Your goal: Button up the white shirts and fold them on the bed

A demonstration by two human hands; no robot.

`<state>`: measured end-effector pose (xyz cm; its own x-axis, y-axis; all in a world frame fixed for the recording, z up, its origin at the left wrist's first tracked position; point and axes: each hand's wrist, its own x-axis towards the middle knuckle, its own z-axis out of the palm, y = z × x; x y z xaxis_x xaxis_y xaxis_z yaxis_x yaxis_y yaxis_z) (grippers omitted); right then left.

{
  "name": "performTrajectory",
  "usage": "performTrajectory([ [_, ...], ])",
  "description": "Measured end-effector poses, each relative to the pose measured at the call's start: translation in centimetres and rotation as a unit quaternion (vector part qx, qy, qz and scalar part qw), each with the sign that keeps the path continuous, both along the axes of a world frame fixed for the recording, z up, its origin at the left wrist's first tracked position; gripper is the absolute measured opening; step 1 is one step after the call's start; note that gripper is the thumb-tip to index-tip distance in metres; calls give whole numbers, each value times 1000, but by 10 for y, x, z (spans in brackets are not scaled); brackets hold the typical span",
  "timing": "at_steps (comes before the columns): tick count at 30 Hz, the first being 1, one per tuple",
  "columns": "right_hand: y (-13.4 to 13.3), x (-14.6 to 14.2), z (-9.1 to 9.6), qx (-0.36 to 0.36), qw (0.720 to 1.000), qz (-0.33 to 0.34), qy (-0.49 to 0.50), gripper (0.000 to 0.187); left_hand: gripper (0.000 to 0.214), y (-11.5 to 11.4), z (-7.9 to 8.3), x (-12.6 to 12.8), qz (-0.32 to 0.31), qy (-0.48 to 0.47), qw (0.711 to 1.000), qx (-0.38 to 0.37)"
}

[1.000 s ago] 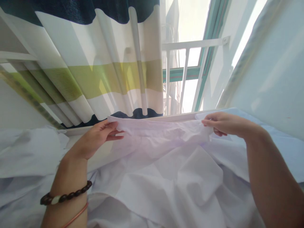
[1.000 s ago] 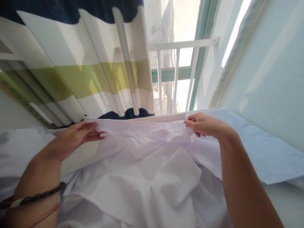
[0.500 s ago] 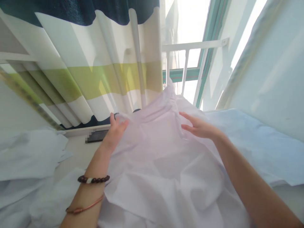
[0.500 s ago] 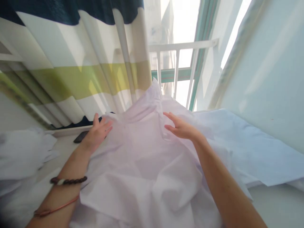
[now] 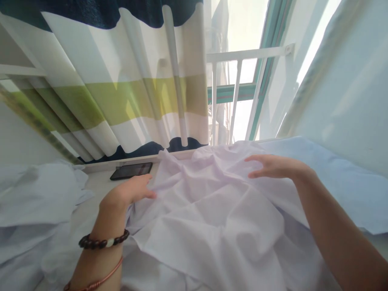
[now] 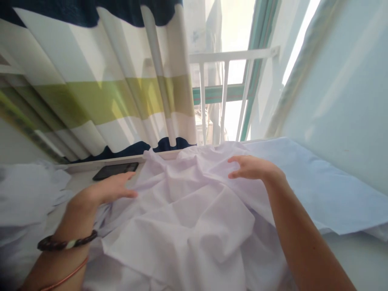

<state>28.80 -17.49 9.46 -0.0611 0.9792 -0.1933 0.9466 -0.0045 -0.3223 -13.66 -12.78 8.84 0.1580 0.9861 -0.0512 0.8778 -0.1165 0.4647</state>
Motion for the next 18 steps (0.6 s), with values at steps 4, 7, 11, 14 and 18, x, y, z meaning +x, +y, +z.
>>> performTrajectory([
  [4, -3, -34, 1, 12, 997, 65, 32, 86, 19, -11, 12, -9, 15, 99, 989, -113],
  [7, -9, -71, 3, 6, 987, 144, 75, 88, 13, -18, 17, 3, -22, 75, 990, -118],
  [11, -11, -102, -11, -46, 979, 188, 61, 80, 18, -9, 6, -4, 7, 97, 994, -51],
  [14, -2, -104, -27, -64, 981, 182, 5, 73, 13, -1, -3, -24, 44, 138, 986, -79],
  [18, 10, -90, -35, -9, 989, 138, -51, 25, 20, -4, 13, -41, 57, 146, 988, 11],
])
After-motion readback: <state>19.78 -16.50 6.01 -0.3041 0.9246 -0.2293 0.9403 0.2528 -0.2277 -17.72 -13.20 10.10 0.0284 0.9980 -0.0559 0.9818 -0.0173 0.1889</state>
